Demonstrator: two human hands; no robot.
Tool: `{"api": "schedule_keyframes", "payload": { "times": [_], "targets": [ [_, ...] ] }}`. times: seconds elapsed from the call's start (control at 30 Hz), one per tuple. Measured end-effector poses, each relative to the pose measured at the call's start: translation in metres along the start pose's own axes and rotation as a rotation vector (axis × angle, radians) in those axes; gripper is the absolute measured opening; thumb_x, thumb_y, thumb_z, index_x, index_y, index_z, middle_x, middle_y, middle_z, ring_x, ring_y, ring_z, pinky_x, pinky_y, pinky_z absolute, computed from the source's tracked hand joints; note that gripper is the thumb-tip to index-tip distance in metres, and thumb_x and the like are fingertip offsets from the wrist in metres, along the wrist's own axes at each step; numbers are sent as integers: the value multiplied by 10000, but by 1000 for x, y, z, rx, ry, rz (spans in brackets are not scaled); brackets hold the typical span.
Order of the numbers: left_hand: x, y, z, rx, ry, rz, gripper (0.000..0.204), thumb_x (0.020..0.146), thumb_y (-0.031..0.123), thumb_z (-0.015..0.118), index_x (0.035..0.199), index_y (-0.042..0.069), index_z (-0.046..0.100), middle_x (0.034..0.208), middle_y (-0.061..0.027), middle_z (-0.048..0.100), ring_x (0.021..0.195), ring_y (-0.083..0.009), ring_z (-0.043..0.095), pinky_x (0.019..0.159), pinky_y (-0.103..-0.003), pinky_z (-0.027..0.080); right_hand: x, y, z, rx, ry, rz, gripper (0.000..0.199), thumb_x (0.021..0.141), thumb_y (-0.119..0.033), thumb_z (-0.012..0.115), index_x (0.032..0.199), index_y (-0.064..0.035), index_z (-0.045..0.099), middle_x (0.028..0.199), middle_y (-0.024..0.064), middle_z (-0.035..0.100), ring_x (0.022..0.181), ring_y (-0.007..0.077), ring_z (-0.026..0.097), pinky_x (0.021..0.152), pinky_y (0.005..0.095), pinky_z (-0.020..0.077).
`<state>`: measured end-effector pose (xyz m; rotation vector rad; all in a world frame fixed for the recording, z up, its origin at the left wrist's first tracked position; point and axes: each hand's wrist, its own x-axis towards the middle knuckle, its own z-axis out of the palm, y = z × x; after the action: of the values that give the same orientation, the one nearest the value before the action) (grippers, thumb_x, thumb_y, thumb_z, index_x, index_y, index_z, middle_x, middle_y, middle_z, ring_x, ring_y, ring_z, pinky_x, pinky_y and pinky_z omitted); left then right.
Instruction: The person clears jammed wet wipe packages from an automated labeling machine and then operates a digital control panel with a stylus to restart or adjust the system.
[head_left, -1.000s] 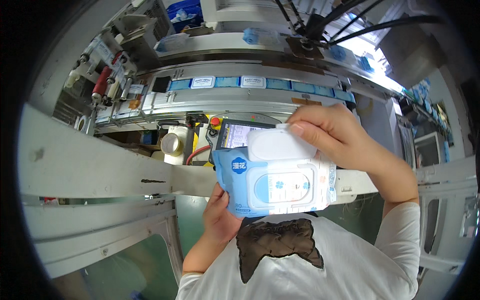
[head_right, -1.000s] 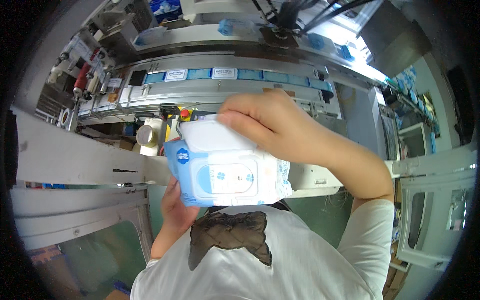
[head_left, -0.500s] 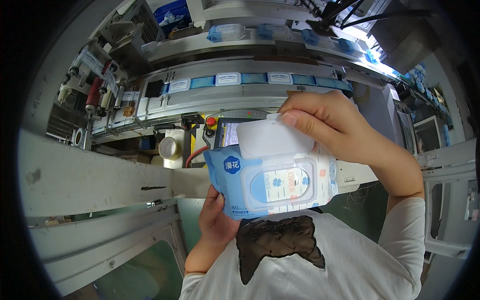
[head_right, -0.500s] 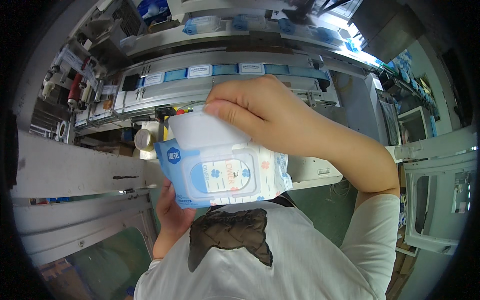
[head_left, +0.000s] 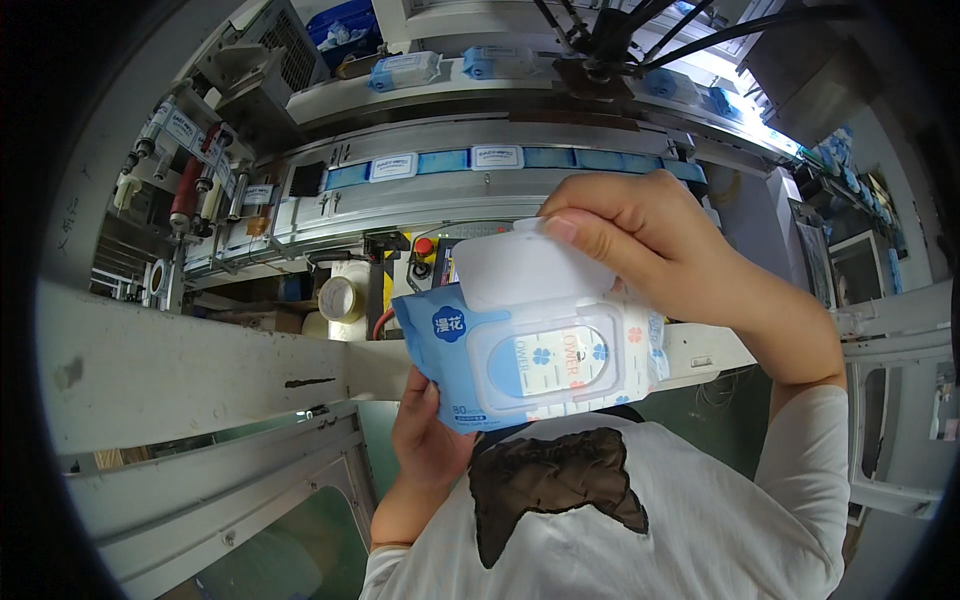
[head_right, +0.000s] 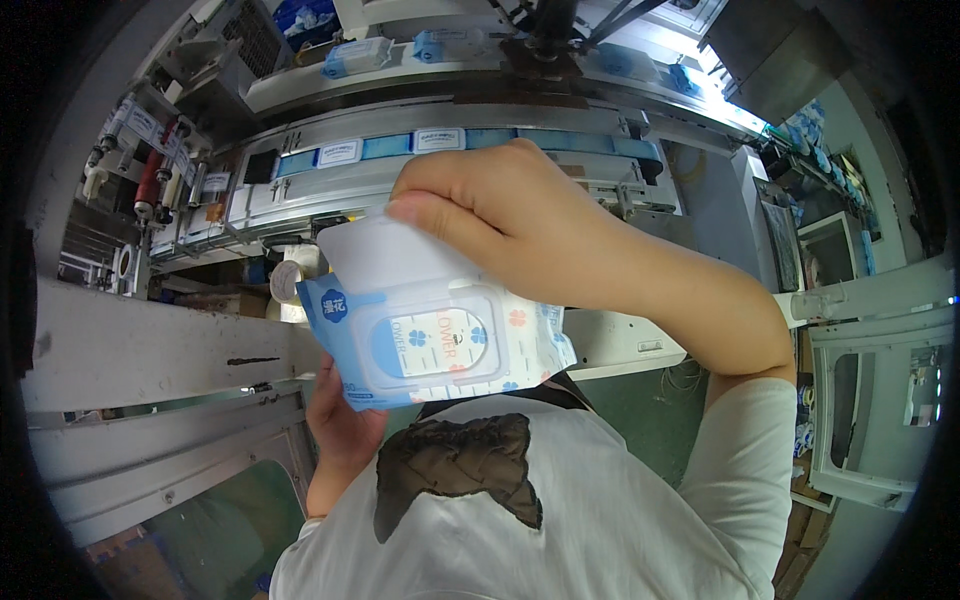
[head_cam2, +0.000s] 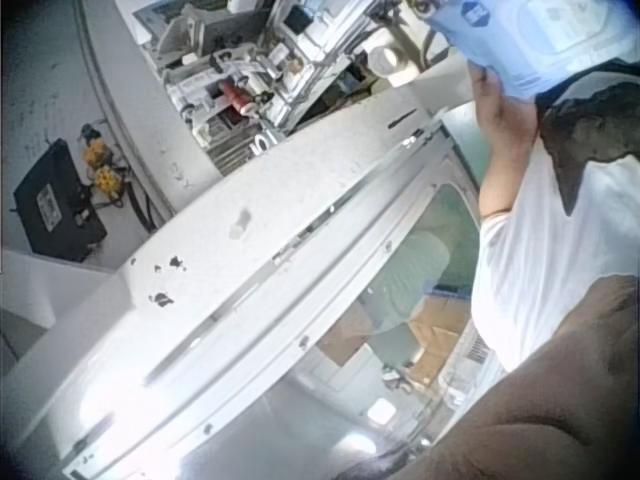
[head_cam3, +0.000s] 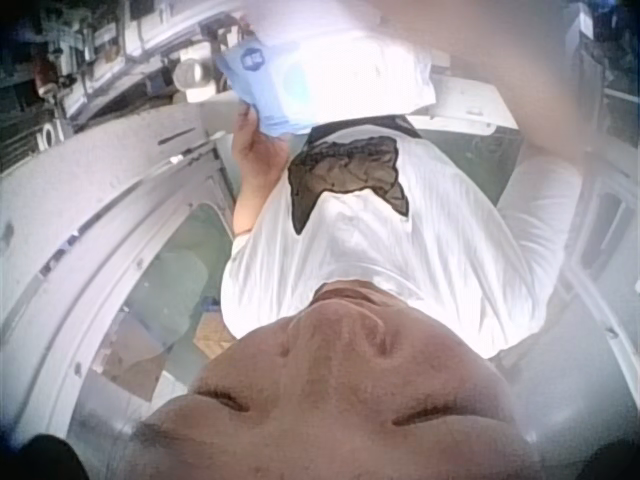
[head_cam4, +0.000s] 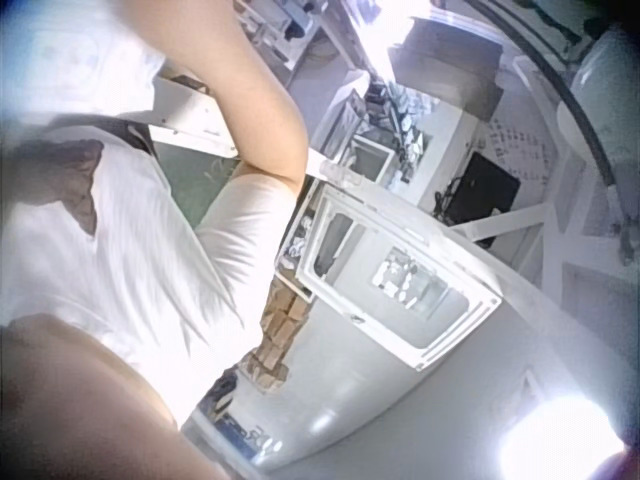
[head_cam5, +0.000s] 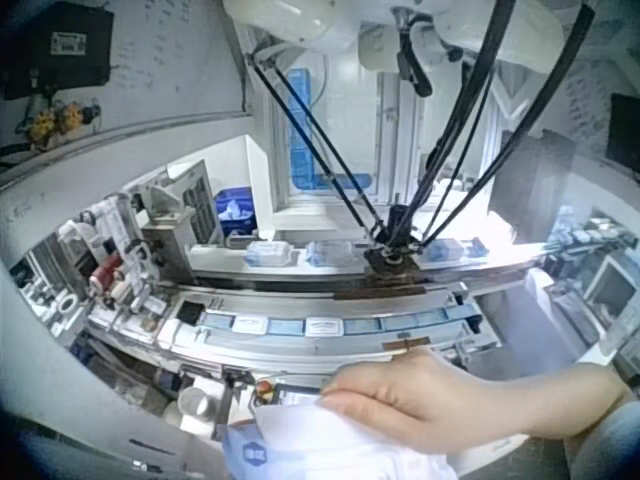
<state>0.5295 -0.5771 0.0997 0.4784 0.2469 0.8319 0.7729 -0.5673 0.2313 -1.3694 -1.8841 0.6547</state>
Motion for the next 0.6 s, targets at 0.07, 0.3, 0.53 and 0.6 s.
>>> {"api": "schedule_keyframes", "payload": {
  "times": [0.07,0.3,0.53,0.6],
  "targets": [
    [1,-1,-4,15,18,6,462,883,181,443,1313,47,339,1312,-100,428,1224,-245,412,1025,-427,326,1,1,0,-27,-8,-16,239,908,-212,477,885,-6,595,714,135,571,605,262,535,567,307,430],
    [6,-4,-2,23,90,-32,465,880,185,437,1321,72,342,1302,-89,442,1230,-233,402,1038,-435,299,-5,9,-3,-68,24,-47,243,916,-203,491,899,11,604,731,87,603,609,151,565,576,241,438],
    [25,-69,-85,-281,-407,114,763,823,449,567,1387,98,192,1432,-95,242,1318,-277,253,1064,-507,222,-10,33,22,51,231,129,209,902,-186,504,904,5,587,713,111,583,611,189,554,561,271,429],
    [40,-70,-40,45,-297,127,899,763,511,630,1396,106,137,1445,-98,197,1319,-285,242,1066,-523,209,-23,44,40,-174,285,59,160,869,-147,522,900,-8,594,757,116,595,679,236,577,572,306,444]
  ]
}}
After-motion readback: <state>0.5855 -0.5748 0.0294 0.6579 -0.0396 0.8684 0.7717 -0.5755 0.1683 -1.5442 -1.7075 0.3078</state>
